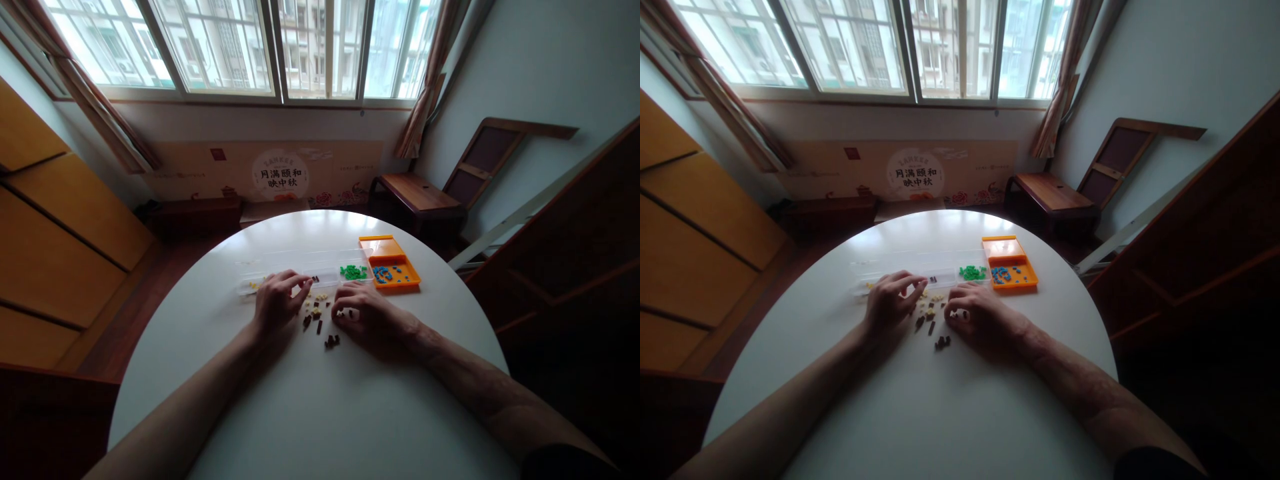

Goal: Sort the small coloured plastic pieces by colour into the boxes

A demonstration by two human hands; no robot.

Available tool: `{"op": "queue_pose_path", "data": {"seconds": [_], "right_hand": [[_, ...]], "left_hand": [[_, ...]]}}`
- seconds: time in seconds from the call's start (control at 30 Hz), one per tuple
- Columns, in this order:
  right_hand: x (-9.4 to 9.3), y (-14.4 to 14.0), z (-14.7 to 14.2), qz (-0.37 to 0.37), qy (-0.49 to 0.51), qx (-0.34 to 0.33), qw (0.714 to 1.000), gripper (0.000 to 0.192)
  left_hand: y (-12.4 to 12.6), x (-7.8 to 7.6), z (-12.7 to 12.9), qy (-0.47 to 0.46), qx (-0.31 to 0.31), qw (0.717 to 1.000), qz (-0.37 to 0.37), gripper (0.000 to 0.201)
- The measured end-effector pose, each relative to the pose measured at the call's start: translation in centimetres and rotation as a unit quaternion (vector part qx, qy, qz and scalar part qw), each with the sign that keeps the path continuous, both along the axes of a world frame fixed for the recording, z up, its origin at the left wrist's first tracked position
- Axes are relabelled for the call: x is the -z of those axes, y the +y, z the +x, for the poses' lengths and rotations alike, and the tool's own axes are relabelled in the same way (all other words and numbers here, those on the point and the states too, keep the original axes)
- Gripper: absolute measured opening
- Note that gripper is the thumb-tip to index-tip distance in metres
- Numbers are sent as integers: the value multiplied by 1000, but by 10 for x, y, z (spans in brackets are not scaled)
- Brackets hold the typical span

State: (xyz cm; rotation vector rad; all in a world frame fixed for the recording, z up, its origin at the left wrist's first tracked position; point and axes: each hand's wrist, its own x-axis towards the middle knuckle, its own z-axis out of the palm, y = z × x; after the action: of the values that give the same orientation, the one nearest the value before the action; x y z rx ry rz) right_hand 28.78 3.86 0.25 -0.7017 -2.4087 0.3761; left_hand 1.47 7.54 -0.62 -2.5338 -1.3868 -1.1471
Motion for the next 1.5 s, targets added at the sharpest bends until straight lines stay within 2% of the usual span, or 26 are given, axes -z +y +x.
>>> {"op": "queue_pose_path", "data": {"seconds": [0.23, 0.43, 0.5, 0.7, 0.97, 1.1, 1.2, 1.4, 1.5], "right_hand": [[9, 5, 0, 22, 4, -2, 1000, 6], [15, 11, 1, 69, 67, 26, 995, 7], [16, 12, 1, 75, 76, 28, 994, 8], [13, 10, -2, 65, 79, 16, 995, 9], [10, 9, -1, 54, 79, 21, 995, 8], [11, 9, -2, 48, 80, 28, 995, 6], [14, 9, -2, 47, 81, 44, 995, 5], [14, 7, -2, 29, 63, 52, 996, 4], [12, 7, -2, 33, 53, 45, 997, 3]], "left_hand": [[-1, -1, 2, -1, 40, 999, 10, 20], [0, 2, 3, 23, 205, 978, 37, 16], [1, 3, 4, 32, 235, 970, 54, 16], [3, 1, 3, 35, 270, 960, 66, 15], [2, 0, 4, 28, 288, 955, 69, 15], [2, 1, 3, 36, 282, 956, 66, 14], [2, 2, 2, 47, 253, 964, 64, 13], [0, 0, 2, 21, 99, 993, 60, 16], [2, -2, 4, -4, 28, 999, 46, 19]]}}
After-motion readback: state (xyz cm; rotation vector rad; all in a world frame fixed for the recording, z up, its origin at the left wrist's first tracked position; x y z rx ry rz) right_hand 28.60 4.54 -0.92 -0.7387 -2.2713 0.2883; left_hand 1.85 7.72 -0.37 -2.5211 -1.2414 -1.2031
